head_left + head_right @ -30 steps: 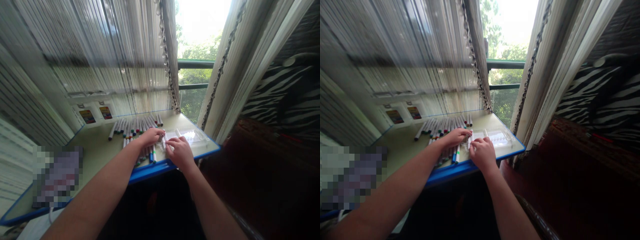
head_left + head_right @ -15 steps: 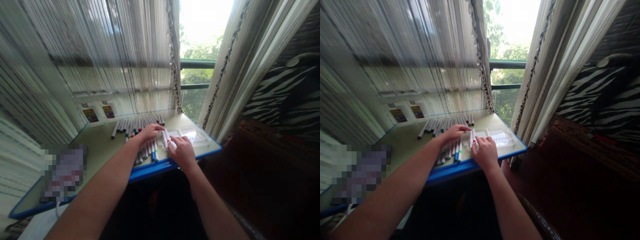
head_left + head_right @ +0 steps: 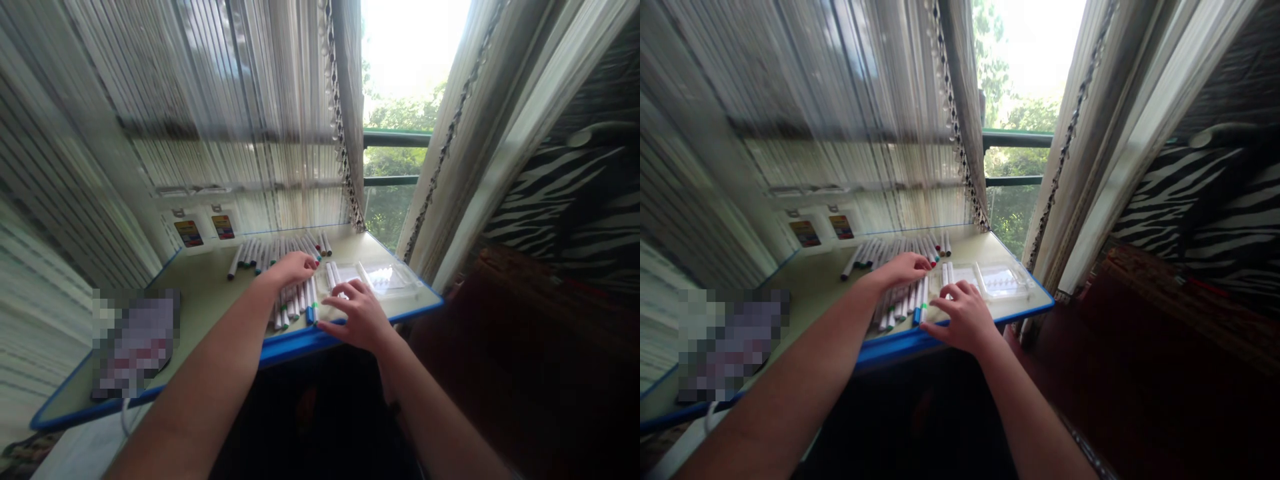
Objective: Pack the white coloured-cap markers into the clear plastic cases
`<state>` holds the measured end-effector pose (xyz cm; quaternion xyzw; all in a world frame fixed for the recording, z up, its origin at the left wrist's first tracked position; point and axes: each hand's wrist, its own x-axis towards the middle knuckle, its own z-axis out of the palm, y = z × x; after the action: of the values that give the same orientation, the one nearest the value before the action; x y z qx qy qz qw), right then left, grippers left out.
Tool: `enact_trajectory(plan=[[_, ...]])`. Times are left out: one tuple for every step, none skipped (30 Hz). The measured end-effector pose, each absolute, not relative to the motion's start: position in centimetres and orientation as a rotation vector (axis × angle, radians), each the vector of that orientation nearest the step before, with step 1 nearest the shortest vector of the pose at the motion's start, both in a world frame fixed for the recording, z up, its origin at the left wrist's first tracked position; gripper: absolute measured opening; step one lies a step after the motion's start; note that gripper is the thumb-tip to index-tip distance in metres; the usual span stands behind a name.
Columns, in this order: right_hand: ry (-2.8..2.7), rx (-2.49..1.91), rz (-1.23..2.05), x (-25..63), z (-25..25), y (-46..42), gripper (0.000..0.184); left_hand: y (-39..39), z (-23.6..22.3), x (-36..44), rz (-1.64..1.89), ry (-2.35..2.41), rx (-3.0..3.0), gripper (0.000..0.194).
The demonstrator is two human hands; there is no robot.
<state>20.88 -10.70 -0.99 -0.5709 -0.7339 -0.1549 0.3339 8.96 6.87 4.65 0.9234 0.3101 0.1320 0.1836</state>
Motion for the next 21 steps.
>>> enact_trajectory(plan=[[-1.929, -1.49, -0.406, 20.87, -1.01, -10.67, 0.037, 6.88, 4.68, 8.86, 0.352, 0.875, 2.598, 0.03], [-1.942, -1.492, -0.405, 20.86, -1.02, -10.62, 0.038, 6.9, 4.71, 8.78, 0.342, 0.875, 2.594, 0.029], [-1.952, -1.492, -0.405, 20.85, -1.03, -10.57, 0.038, 6.95, 4.72, 8.73, 0.337, 0.872, 2.595, 0.027], [-1.961, -1.494, -0.405, 20.84, -1.02, -10.53, 0.037, 7.0, 4.72, 8.69, 0.33, 0.865, 2.601, 0.025], [-1.968, -1.496, -0.406, 20.82, -1.01, -10.5, 0.036, 7.06, 4.72, 8.66, 0.324, 0.856, 2.607, 0.024], [-1.974, -1.499, -0.408, 20.8, -0.99, -10.48, 0.035, 7.12, 4.7, 8.64, 0.318, 0.848, 2.606, 0.023], [-1.977, -1.503, -0.411, 20.78, -0.97, -10.47, 0.034, 7.18, 4.69, 8.62, 0.312, 0.842, 2.6, 0.023], [-1.98, -1.507, -0.413, 20.76, -0.95, -10.47, 0.034, 7.22, 4.69, 8.6, 0.303, 0.839, 2.59, 0.023], [-1.983, -1.51, -0.414, 20.75, -0.95, -10.47, 0.034, 7.24, 4.7, 8.57, 0.293, 0.84, 2.581, 0.023], [-1.985, -1.512, -0.414, 20.75, -0.96, -10.47, 0.035, 7.25, 4.72, 8.53, 0.282, 0.845, 2.575, 0.023], [-1.987, -1.511, -0.414, 20.75, -0.98, -10.47, 0.035, 7.23, 4.77, 8.49, 0.274, 0.853, 2.569, 0.023], [-1.988, -1.509, -0.416, 20.75, -1.01, -10.46, 0.035, 7.2, 4.84, 8.45, 0.268, 0.859, 2.562, 0.024], [-1.987, -1.505, -0.42, 20.76, -1.05, -10.45, 0.035, 7.15, 4.93, 8.42, 0.269, 0.866, 2.55, 0.024], [-1.984, -1.503, -0.426, 20.76, -1.09, -10.43, 0.035, 7.09, 5.03, 8.39, 0.277, 0.869, 2.533, 0.025], [-1.979, -1.502, -0.432, 20.77, -1.13, -10.42, 0.035, 7.02, 5.14, 8.37, 0.291, 0.87, 2.51, 0.025], [-1.972, -1.501, -0.438, 20.77, -1.16, -10.42, 0.034, 6.94, 5.26, 8.36, 0.31, 0.864, 2.483, 0.025], [-1.965, -1.501, -0.445, 20.77, -1.18, -10.42, 0.035, 6.87, 5.37, 8.35, 0.335, 0.852, 2.45, 0.024], [-1.96, -1.499, -0.452, 20.77, -1.2, -10.44, 0.035, 6.79, 5.45, 8.34, 0.361, 0.837, 2.408, 0.023], [-1.958, -1.493, -0.459, 20.77, -1.2, -10.47, 0.036, 6.72, 5.5, 8.34, 0.383, 0.821, 2.355, 0.023], [-1.959, -1.487, -0.465, 20.76, -1.19, -10.52, 0.037, 6.67, 5.52, 8.34, 0.396, 0.803, 2.291, 0.022], [-1.961, -1.478, -0.471, 20.75, -1.17, -10.59, 0.038, 6.64, 5.49, 8.34, 0.399, 0.78, 2.216, 0.022]])
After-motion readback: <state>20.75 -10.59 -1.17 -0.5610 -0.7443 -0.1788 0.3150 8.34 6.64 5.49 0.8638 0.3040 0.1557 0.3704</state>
